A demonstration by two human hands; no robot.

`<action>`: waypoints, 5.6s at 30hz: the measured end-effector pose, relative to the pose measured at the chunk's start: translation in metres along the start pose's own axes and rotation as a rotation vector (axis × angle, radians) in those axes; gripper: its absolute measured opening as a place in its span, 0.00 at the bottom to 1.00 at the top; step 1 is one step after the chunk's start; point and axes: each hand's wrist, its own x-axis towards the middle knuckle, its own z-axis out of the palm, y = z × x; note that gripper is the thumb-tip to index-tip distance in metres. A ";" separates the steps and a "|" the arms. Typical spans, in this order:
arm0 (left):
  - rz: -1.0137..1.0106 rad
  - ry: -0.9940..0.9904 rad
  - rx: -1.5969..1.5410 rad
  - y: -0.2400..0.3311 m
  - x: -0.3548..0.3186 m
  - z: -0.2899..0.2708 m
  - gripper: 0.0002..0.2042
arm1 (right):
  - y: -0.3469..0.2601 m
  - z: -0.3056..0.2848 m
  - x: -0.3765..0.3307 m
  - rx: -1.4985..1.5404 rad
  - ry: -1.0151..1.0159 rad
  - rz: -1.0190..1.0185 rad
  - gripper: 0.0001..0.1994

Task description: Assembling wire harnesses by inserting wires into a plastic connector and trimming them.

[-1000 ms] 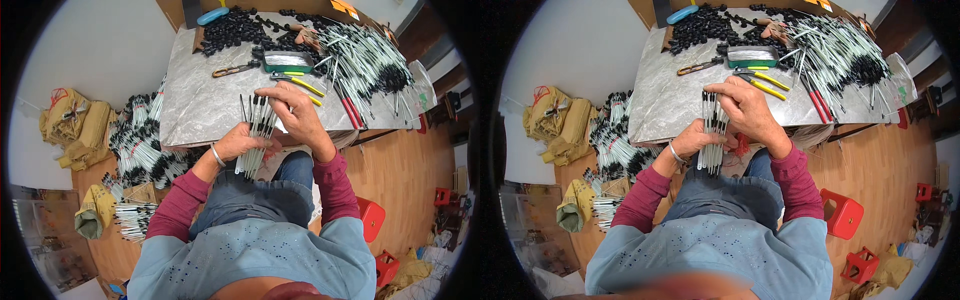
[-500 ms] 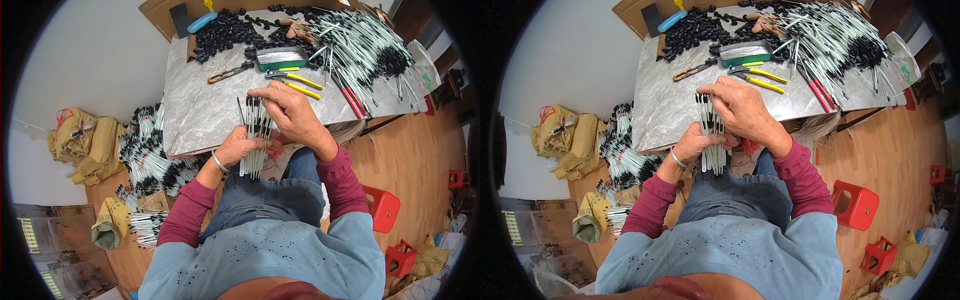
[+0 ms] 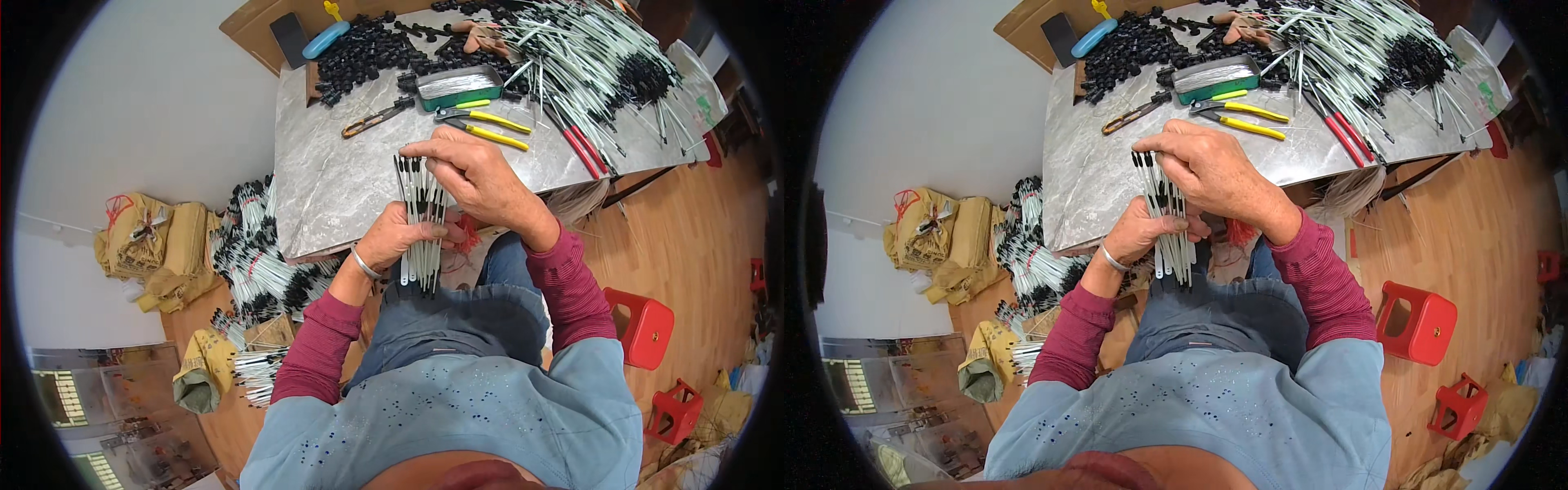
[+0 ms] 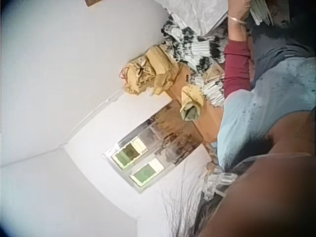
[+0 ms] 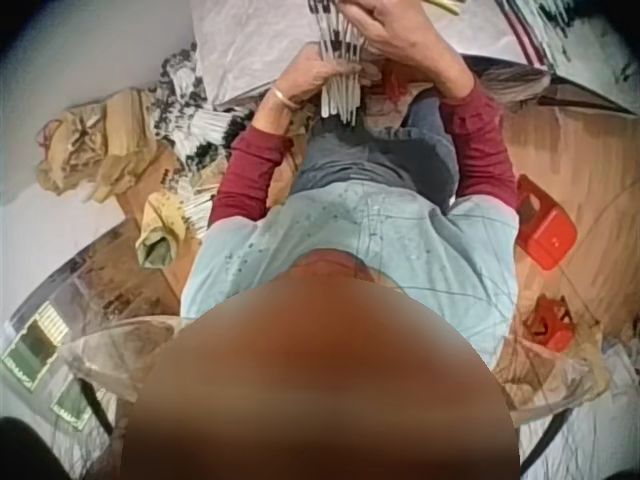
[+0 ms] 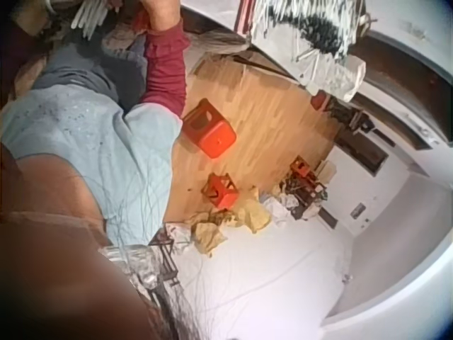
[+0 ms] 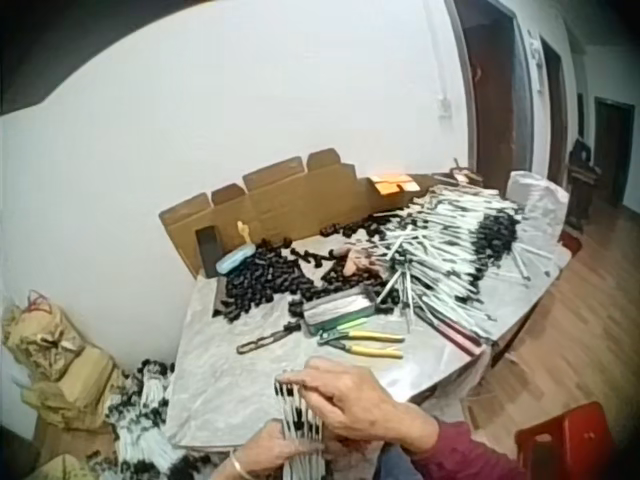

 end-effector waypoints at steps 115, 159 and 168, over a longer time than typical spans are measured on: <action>0.235 0.035 0.110 -0.033 -0.001 0.000 0.11 | 0.182 -0.016 0.111 -0.915 -0.350 0.351 0.11; 0.199 0.096 0.168 -0.031 -0.001 0.005 0.10 | -0.003 -0.037 -0.048 -0.240 0.120 0.005 0.09; 0.193 0.141 0.176 -0.027 -0.002 0.011 0.08 | -0.002 -0.034 -0.044 -0.287 0.149 -0.063 0.09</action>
